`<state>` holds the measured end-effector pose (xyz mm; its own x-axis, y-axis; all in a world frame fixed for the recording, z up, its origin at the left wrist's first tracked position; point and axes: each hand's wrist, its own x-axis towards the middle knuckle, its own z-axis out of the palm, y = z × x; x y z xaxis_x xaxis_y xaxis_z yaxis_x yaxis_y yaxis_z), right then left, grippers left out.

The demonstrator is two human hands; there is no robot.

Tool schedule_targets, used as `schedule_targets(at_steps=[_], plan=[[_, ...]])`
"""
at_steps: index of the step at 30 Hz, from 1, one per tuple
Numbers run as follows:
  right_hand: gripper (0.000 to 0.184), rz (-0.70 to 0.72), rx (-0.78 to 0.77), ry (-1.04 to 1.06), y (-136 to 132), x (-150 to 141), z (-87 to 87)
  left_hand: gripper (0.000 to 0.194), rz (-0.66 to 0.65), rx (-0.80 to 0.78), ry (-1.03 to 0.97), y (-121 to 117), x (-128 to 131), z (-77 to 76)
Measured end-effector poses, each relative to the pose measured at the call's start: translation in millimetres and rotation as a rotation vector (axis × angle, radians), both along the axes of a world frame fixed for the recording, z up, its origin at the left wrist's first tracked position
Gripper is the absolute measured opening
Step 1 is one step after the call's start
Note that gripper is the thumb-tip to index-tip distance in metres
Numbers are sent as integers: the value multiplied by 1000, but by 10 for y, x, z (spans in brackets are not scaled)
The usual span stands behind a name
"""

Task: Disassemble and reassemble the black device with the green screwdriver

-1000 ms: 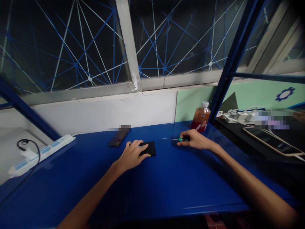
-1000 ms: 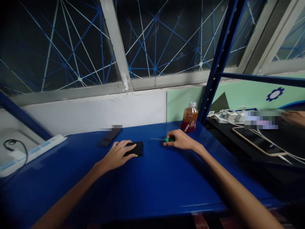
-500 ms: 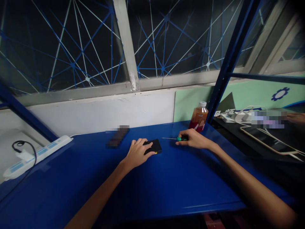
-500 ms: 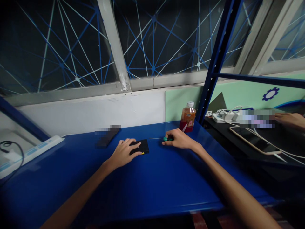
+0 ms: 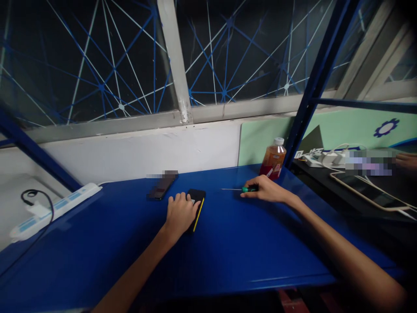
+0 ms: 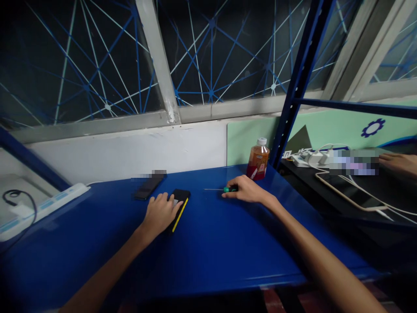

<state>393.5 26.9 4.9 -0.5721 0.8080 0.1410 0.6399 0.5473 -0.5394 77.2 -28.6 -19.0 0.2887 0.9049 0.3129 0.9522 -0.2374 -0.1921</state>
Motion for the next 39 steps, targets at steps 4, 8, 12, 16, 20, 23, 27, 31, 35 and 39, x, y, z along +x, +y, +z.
schedule_targets(at_steps=[4, 8, 12, 16, 20, 23, 27, 31, 35, 39], plan=[[40, 1, -4, -2, 2, -2, -9, 35, -67, -95, 4, 77, -215, 90], [40, 6, -12, -10, 3, -10, -14, 80, -410, -139, -1, 136, -423, 161], [40, 5, -18, -11, -8, -25, -6, 97, -516, -286, 62, 134, -468, 195], [42, 10, -25, 3, -33, -47, 9, 102, -516, -413, 124, 172, -454, 265], [41, 28, -22, -11, -51, -71, 9, 104, -492, -523, 167, 240, -448, 385], [44, 58, -22, -17, -72, -106, -3, 98, -472, -580, 156, 279, -445, 443], [49, 102, -24, -17, -122, -201, -47, 82, -456, -604, 103, 305, -420, 448], [52, 122, -66, -54, -146, -295, -122, 79, -404, -607, 11, 307, -387, 420], [54, 134, -97, -67, -109, -292, -177, 83, -392, -586, -26, 320, -369, 395], [54, 136, -103, -45, -73, -249, -177, 84, -370, -587, -36, 341, -355, 389]])
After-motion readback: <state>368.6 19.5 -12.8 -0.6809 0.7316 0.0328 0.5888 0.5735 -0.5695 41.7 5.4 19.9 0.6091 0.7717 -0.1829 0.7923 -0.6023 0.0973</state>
